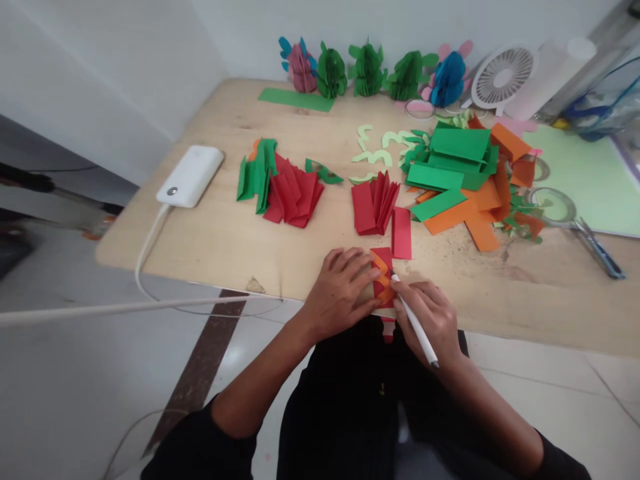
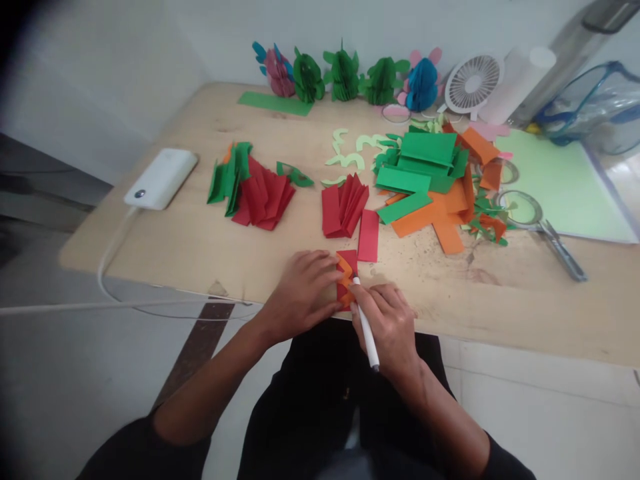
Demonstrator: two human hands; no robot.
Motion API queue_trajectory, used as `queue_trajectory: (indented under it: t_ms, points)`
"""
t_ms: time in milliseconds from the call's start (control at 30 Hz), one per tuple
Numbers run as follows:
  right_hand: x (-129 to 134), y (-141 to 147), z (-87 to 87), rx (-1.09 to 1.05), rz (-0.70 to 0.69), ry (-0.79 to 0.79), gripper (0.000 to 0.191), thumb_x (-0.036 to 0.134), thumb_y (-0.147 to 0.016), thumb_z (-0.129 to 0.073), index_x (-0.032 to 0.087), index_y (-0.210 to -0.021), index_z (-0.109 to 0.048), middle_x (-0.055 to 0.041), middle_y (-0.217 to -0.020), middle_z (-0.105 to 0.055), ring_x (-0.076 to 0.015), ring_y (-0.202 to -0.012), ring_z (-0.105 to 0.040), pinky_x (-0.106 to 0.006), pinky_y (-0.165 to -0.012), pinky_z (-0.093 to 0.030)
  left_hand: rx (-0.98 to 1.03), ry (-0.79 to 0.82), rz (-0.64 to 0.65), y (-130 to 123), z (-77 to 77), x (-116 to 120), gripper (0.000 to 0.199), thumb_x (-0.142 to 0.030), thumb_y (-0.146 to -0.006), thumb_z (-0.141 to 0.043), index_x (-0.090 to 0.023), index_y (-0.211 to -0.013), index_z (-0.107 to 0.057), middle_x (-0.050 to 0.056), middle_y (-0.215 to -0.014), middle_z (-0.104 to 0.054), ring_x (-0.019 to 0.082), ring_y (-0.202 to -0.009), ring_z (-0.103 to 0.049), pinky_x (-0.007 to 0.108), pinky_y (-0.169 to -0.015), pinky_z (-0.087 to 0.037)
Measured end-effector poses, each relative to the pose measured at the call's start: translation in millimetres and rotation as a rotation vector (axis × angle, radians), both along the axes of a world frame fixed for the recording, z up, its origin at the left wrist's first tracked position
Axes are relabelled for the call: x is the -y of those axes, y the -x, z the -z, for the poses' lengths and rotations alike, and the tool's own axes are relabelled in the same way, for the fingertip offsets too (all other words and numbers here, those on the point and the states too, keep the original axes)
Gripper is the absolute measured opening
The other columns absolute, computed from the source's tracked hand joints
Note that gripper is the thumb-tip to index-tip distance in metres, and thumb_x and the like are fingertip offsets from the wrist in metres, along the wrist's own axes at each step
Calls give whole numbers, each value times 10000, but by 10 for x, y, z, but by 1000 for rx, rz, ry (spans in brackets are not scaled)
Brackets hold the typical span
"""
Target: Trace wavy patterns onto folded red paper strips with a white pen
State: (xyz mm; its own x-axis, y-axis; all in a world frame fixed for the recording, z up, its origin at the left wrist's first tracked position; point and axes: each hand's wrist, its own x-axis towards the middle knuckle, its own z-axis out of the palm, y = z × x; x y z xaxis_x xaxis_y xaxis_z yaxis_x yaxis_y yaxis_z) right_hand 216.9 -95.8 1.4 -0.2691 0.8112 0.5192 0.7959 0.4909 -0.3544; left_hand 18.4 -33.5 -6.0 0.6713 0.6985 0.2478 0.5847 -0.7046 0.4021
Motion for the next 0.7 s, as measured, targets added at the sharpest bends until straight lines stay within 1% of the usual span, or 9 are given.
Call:
queue_trajectory:
  t_ms: [200, 333, 567, 700]
  points:
    - [-8, 5, 10, 6, -2, -13, 340, 91, -884, -564, 161, -1215, -604, -70, -847, -735, -217, -787, -632, -354, -719, -514, -6, 26, 19, 27, -57, -31, 399, -463, -900, -563, -179, -1174, -626, 131, -1362, -580, 324, -1326, -433, 552, -1117, -307]
    - [-14, 3, 16, 1, -15, -26, 358, 85, -869, -575, 153, -1218, -609, -81, -855, -738, -225, -791, -643, -365, -722, -526, -10, 22, 28, 48, -74, -58, 402, -474, -896, -563, -175, -1154, -640, 149, -1391, -557, 341, -1316, -439, 578, -1110, -303]
    - [-13, 11, 18, -5, -5, -12, 369, 87, -860, -586, 160, -1219, -624, -85, -886, -751, -230, -801, -660, -379, -737, -538, -11, 19, 42, 92, -59, -87, 396, -477, -881, -590, -205, -1160, -654, 141, -1399, -549, 356, -1314, -436, 593, -1097, -299]
    - [-15, 24, -9, 5, 4, 1, 349, 83, -865, -577, 163, -1200, -633, -89, -901, -753, -231, -809, -665, -379, -732, -535, 2, 12, 44, 96, -45, -91, 407, -474, -894, -572, -196, -1179, -651, 149, -1388, -552, 356, -1307, -438, 588, -1093, -303]
